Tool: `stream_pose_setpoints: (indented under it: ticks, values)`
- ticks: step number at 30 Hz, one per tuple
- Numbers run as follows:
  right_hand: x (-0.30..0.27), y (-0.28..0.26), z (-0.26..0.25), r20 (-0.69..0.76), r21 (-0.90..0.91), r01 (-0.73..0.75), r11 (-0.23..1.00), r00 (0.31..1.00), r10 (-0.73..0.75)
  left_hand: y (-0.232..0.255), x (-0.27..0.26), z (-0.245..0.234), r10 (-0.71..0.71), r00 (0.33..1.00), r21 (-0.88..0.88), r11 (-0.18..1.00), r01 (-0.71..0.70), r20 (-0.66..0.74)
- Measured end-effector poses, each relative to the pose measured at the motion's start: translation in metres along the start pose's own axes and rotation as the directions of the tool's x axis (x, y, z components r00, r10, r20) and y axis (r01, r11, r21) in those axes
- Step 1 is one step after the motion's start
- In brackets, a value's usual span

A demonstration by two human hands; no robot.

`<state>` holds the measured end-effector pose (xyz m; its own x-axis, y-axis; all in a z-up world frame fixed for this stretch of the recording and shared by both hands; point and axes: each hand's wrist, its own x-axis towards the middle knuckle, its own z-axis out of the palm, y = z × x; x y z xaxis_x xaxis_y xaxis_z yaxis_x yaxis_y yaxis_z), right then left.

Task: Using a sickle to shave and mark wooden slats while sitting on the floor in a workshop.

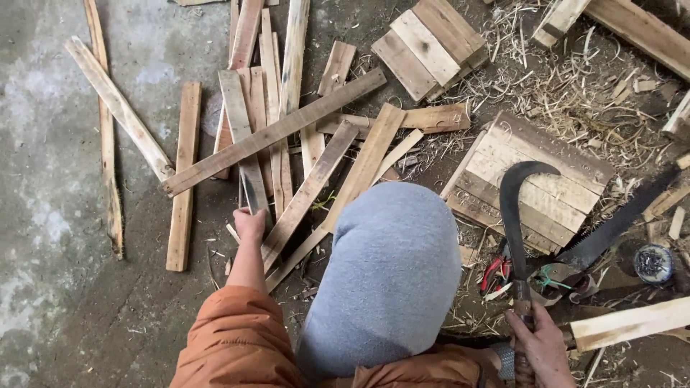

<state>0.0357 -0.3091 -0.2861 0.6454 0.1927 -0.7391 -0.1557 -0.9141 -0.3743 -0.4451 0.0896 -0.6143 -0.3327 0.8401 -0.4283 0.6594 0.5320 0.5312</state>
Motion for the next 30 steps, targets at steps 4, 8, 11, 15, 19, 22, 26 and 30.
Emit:
stream_pose_setpoints:
  ticks: [4,8,11,15,19,22,26,30]
  values:
    - [0.003,0.002,-0.001,0.001,0.001,0.023,1.000,1.000,-0.023,0.002,-0.021,-0.001,0.119,0.993,-0.027,0.993,-0.119,0.012]
    - [0.003,0.000,0.000,0.008,0.024,0.004,1.000,1.000,-0.004,0.039,-0.067,-0.019,0.120,0.989,-0.066,0.991,-0.115,0.085]
    - [0.004,0.000,0.000,0.023,0.027,0.012,1.000,1.000,-0.013,0.018,-0.062,0.003,0.293,0.956,-0.015,0.956,-0.294,-0.018]
    - [-0.001,-0.007,0.001,0.001,0.018,-0.015,1.000,1.000,0.015,0.041,-0.085,0.002,0.375,0.925,0.073,0.926,-0.370,-0.064]
    - [0.005,0.001,0.001,0.018,0.053,0.034,0.998,0.999,-0.035,0.047,-0.084,-0.011,0.514,0.856,0.052,0.857,-0.512,-0.048]
    - [0.004,0.001,0.001,0.027,0.073,0.004,0.997,1.000,-0.006,0.037,-0.056,-0.005,0.530,0.848,0.114,0.842,-0.528,0.013]
    - [-0.010,-0.014,0.002,0.012,0.019,-0.013,1.000,1.000,0.013,0.034,-0.027,0.020,0.407,0.903,0.107,0.912,-0.395,-0.136]
    - [-0.002,-0.002,0.001,0.020,0.040,0.012,0.999,1.000,-0.013,0.117,-0.051,-0.012,0.479,0.826,0.139,0.878,-0.459,-0.299]
